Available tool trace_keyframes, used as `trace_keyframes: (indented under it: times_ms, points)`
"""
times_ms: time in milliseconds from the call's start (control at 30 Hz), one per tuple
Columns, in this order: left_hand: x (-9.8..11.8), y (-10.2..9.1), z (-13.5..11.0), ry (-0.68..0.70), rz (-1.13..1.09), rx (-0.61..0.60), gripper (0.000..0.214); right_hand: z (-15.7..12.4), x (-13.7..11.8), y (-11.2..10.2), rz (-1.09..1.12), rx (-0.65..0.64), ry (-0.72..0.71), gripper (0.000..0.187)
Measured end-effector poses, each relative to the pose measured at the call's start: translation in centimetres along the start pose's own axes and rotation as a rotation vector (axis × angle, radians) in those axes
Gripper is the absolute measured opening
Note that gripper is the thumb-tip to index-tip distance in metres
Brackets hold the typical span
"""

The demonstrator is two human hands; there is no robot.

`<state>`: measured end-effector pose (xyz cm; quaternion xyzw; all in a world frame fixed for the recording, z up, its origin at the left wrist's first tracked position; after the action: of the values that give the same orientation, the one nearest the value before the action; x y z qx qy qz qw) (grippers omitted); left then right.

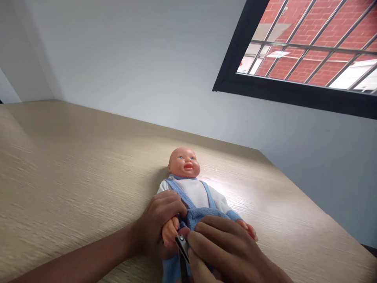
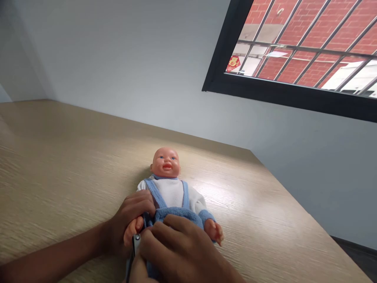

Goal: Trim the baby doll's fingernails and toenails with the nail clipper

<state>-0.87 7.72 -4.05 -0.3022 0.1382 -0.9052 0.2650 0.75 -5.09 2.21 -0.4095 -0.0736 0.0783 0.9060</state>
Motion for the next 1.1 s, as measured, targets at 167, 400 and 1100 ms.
trace_keyframes:
  times_ms: [167,400,1100]
  points:
    - [-0.1,0.0,0.0,-0.002,0.021,-0.009,0.035,0.2,0.3,0.4,0.019,-0.083,0.093,0.031]
    - [0.2,0.0,0.3,0.011,0.006,0.011,0.031,-0.2,0.3,0.2,0.079,0.065,0.03,0.027]
    - [0.1,0.0,0.1,0.027,0.012,0.018,0.024,0.1,2.3,-2.0,0.382,-0.153,0.399,0.019]
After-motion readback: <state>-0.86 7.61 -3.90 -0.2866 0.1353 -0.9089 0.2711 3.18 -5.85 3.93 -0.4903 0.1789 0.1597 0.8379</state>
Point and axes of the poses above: each hand's wrist, its own z-axis towards the middle knuckle, its own y-axis out of the palm, x = y × z, the point moved 5 cm from there along z, towards the middle knuckle, and after that the axes turned 1 degree about y, right-handed, at the moved point
